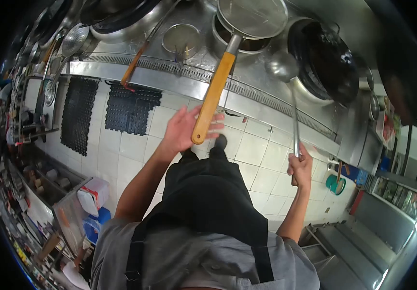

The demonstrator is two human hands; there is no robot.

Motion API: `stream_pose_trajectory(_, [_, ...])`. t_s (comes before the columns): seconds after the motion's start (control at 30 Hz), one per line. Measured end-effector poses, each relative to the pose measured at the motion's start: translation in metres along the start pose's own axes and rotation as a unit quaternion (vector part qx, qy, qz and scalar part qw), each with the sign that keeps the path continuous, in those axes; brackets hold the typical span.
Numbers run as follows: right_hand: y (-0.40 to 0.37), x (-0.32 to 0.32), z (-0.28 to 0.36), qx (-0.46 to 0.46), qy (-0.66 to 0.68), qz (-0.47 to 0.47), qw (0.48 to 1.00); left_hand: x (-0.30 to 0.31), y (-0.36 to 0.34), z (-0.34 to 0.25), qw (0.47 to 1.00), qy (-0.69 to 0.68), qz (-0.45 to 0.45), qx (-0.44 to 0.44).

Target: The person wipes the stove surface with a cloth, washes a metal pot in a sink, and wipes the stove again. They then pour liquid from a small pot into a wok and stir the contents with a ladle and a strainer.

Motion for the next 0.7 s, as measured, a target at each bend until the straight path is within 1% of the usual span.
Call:
stream_pose_trajectory(0.1, [0.001, -0.002, -0.017, 0.008, -0.110, 0.024, 0.994, 0.003, 0.008, -0.028, 0.998, 0.061, 0.006, -0.011])
stream_pose_trajectory(0.13, [0.006, -0.005, -0.015, 0.005, -0.145, 0.033, 0.989, 0.008, 0.008, -0.045, 0.994, 0.107, -0.009, -0.019])
stream_pose_trajectory(0.2, [0.018, -0.015, -0.003, 0.028, -0.214, 0.058, 0.975, 0.010, 0.002, -0.084, 0.981, 0.185, -0.047, -0.038])
stream_pose_trajectory(0.23, [0.027, -0.021, 0.000, 0.038, -0.247, 0.075, 0.965, 0.013, -0.001, -0.100, 0.975, 0.211, -0.049, -0.044])
stream_pose_trajectory(0.33, [0.063, -0.040, 0.000, 0.232, -0.315, 0.089, 0.916, 0.008, -0.006, -0.123, 0.964, 0.253, -0.072, -0.041])
stream_pose_trajectory(0.43, [0.084, -0.053, -0.003, 0.194, -0.306, 0.169, 0.917, 0.031, -0.029, -0.132, 0.936, 0.313, -0.133, -0.086])
stream_pose_trajectory(0.47, [0.090, -0.057, -0.002, 0.155, -0.303, 0.202, 0.918, 0.058, -0.046, -0.136, 0.921, 0.336, -0.172, -0.092])
stream_pose_trajectory(0.5, [0.092, -0.059, 0.002, 0.115, -0.301, 0.236, 0.917, 0.097, -0.070, -0.138, 0.904, 0.358, -0.212, -0.097])
stream_pose_trajectory(0.53, [0.095, -0.060, 0.004, 0.075, -0.298, 0.270, 0.913, 0.143, -0.107, -0.140, 0.852, 0.433, -0.278, -0.095])
stream_pose_trajectory(0.57, [0.102, -0.060, 0.008, 0.057, -0.283, 0.295, 0.911, 0.190, -0.151, -0.138, 0.790, 0.501, -0.339, -0.094])
stream_pose_trajectory(0.6, [0.108, -0.059, 0.012, 0.040, -0.268, 0.319, 0.908, 0.230, -0.202, -0.128, 0.727, 0.564, -0.388, -0.061])
stream_pose_trajectory(0.63, [0.112, -0.057, 0.013, 0.019, -0.252, 0.343, 0.905, 0.279, -0.266, -0.117, 0.636, 0.696, -0.330, -0.045])
stream_pose_trajectory(0.67, [0.116, -0.049, 0.015, 0.003, -0.225, 0.356, 0.907, 0.323, -0.337, -0.093, 0.672, 0.619, -0.406, -0.014])
stream_pose_trajectory(0.7, [0.120, -0.039, 0.016, -0.014, -0.198, 0.368, 0.908, 0.339, -0.395, -0.060, 0.690, 0.579, -0.432, 0.040])
Point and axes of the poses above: each hand's wrist, its own y-axis towards the middle knuckle, its own x-axis out of the back of the hand, z = x × y, the point moved 7 cm from there along y, towards the middle knuckle, and after that the axes turned 14 degrees about -x, right-handed, at the moved point
